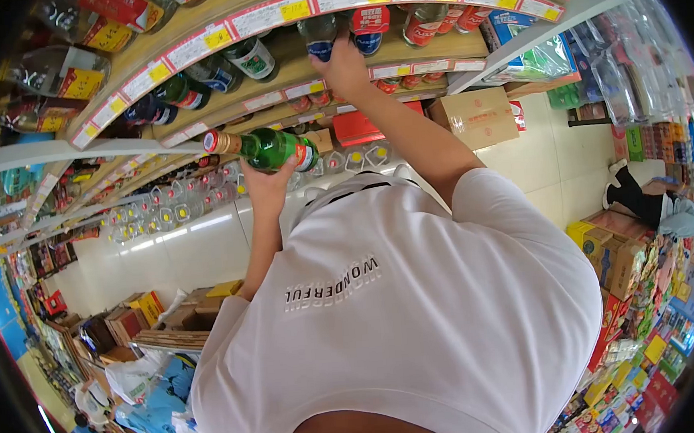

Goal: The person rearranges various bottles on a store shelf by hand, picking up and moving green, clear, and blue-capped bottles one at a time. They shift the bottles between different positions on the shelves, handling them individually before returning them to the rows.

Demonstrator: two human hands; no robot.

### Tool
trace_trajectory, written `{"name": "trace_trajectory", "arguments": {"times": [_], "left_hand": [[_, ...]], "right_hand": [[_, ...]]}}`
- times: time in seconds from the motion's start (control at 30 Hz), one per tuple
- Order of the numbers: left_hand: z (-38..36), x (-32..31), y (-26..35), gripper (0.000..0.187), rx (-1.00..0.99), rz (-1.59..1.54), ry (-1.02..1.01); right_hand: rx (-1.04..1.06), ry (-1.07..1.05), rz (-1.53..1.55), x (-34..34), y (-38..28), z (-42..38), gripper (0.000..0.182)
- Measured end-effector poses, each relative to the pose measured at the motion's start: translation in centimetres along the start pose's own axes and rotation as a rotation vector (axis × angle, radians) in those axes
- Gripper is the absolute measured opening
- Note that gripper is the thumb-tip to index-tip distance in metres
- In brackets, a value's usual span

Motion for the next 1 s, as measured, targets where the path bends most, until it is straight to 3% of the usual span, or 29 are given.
{"name": "trace_trajectory", "arguments": {"times": [0.1, 0.23, 0.3, 0.4, 0.53, 0.67, 0.77, 0.87, 1.0], "left_hand": [[-0.1, 0.5, -0.1, 0.062, 0.013, -0.025, 0.038], [-0.1, 2.0, -0.6, 0.066, -0.002, 0.013, 0.111], [0.1, 2.9, -0.5, 0.069, -0.016, -0.005, 0.139], [-0.1, 4.7, -0.9, 0.070, 0.025, -0.032, 0.160], [-0.8, 7.5, -0.5, 0.069, 0.095, -0.085, 0.181], [-1.2, 11.0, -0.9, 0.067, 0.102, -0.110, 0.219], [-1.5, 12.9, 0.0, 0.066, 0.101, -0.113, 0.277], [-1.8, 14.9, 0.3, 0.065, 0.074, -0.087, 0.310], [-2.1, 17.2, -0.2, 0.066, 0.077, -0.058, 0.302]], "right_hand": [[-0.011, -0.089, 0.018, -1.0, 1.4, -0.5, 0.073], [0.001, -0.025, 0.343, 0.1, 0.7, -4.9, 0.059], [0.149, -0.011, 0.227, -0.5, 0.9, -8.6, 0.054], [0.292, -0.214, 0.338, -1.2, -2.2, -12.1, 0.057], [0.404, -0.193, 0.334, -4.1, -7.3, -12.0, 0.054], [0.429, -0.224, 0.353, -6.8, -12.1, -10.3, 0.061], [0.393, -0.117, 0.433, -9.3, -14.3, -8.9, 0.071], [0.375, 0.041, 0.210, -11.3, -15.6, -7.8, 0.082], [0.288, 0.031, 0.306, -13.3, -17.0, -6.5, 0.094]]}}
Point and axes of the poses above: each hand's wrist, its own z-axis towards the middle knuckle, its own x-axis out of the back of the hand, y = z × x, the point moved 2 cm from there along z, towards the middle knuckle, and after that the axes turned 8 degrees about -z, right-handed, at the moved point
